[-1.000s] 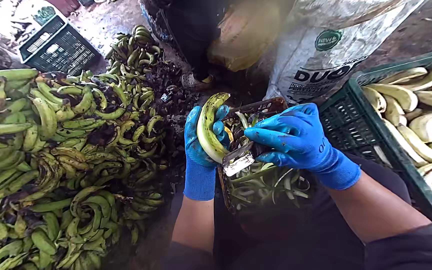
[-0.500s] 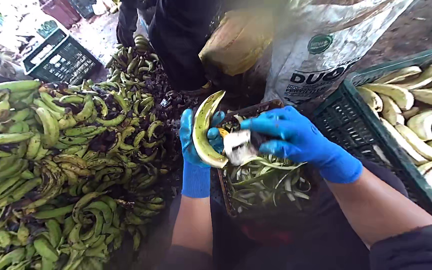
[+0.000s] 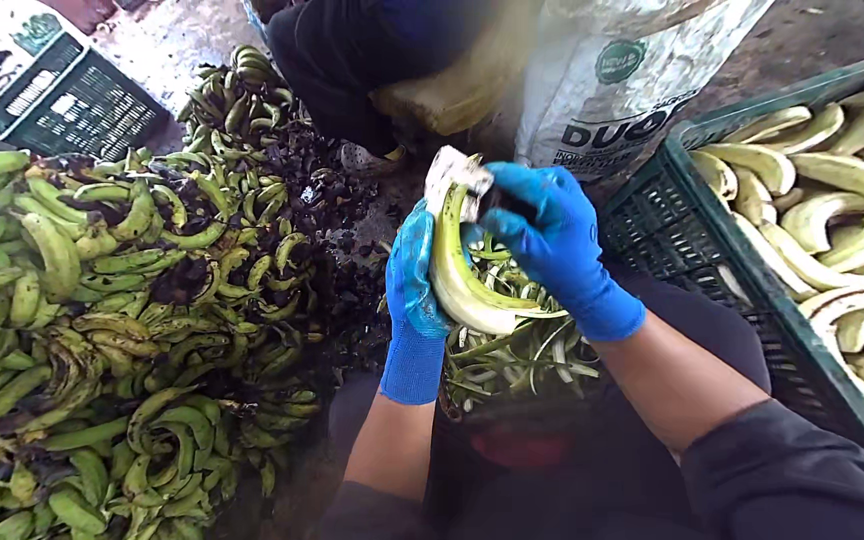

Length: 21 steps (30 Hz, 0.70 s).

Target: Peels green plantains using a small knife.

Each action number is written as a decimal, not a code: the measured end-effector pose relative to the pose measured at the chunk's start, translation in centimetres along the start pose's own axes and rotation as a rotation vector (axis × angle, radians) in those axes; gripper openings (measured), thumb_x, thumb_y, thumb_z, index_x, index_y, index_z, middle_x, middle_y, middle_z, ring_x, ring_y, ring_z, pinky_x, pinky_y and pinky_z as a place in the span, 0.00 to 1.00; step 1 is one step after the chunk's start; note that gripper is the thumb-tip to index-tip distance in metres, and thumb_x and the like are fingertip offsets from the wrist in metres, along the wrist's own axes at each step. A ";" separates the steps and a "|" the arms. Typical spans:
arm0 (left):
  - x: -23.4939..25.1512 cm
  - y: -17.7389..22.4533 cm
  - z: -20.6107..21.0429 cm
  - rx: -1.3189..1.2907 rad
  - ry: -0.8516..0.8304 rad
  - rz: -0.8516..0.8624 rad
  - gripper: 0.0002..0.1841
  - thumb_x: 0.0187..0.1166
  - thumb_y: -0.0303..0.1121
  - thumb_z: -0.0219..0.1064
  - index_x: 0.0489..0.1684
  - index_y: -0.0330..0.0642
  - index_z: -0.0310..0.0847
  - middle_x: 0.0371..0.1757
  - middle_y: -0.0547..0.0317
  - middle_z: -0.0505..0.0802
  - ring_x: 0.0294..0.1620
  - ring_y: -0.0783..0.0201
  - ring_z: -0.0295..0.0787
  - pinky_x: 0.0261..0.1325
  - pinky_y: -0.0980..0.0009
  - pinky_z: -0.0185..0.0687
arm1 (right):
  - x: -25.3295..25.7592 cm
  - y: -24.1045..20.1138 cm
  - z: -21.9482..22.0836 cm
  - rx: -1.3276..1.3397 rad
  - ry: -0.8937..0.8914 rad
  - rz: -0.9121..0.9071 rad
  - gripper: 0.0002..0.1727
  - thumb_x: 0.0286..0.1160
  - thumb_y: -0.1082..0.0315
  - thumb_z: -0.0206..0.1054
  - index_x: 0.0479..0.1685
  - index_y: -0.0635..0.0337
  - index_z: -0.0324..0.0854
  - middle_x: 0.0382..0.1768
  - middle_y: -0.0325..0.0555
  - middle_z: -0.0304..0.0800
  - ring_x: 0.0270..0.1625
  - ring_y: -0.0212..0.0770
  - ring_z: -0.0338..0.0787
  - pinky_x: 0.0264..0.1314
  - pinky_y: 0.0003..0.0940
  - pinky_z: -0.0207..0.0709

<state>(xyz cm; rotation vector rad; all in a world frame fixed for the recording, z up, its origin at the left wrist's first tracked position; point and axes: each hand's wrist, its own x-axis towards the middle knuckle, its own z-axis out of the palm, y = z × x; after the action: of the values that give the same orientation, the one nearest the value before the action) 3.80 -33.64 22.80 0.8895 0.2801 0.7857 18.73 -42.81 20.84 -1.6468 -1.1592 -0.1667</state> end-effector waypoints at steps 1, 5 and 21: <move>-0.1 0.0 -0.2 0.020 -0.032 -0.021 0.19 0.90 0.40 0.47 0.68 0.44 0.76 0.47 0.54 0.92 0.39 0.66 0.92 0.41 0.71 0.91 | 0.5 0.5 0.0 0.053 0.017 0.107 0.29 0.80 0.44 0.64 0.71 0.53 0.85 0.58 0.50 0.89 0.59 0.44 0.87 0.60 0.46 0.81; -0.5 0.9 -1.6 0.046 -0.146 -0.077 0.20 0.91 0.46 0.45 0.68 0.50 0.78 0.44 0.53 0.93 0.26 0.69 0.87 0.25 0.77 0.83 | 1.9 2.8 -1.5 0.260 0.094 0.369 0.29 0.82 0.48 0.64 0.75 0.56 0.79 0.60 0.46 0.88 0.55 0.35 0.90 0.58 0.38 0.86; -0.6 1.7 -2.1 0.173 -0.107 -0.081 0.21 0.93 0.41 0.43 0.75 0.48 0.75 0.52 0.50 0.92 0.29 0.67 0.88 0.27 0.74 0.86 | -0.7 1.5 -1.4 -0.025 0.102 0.020 0.27 0.77 0.48 0.70 0.69 0.54 0.85 0.58 0.57 0.88 0.59 0.53 0.86 0.59 0.57 0.78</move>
<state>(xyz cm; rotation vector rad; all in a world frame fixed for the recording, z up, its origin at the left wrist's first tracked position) 1.47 -32.20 22.80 1.0734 0.2909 0.6437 20.08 -44.29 19.95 -1.6520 -1.0664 -0.2505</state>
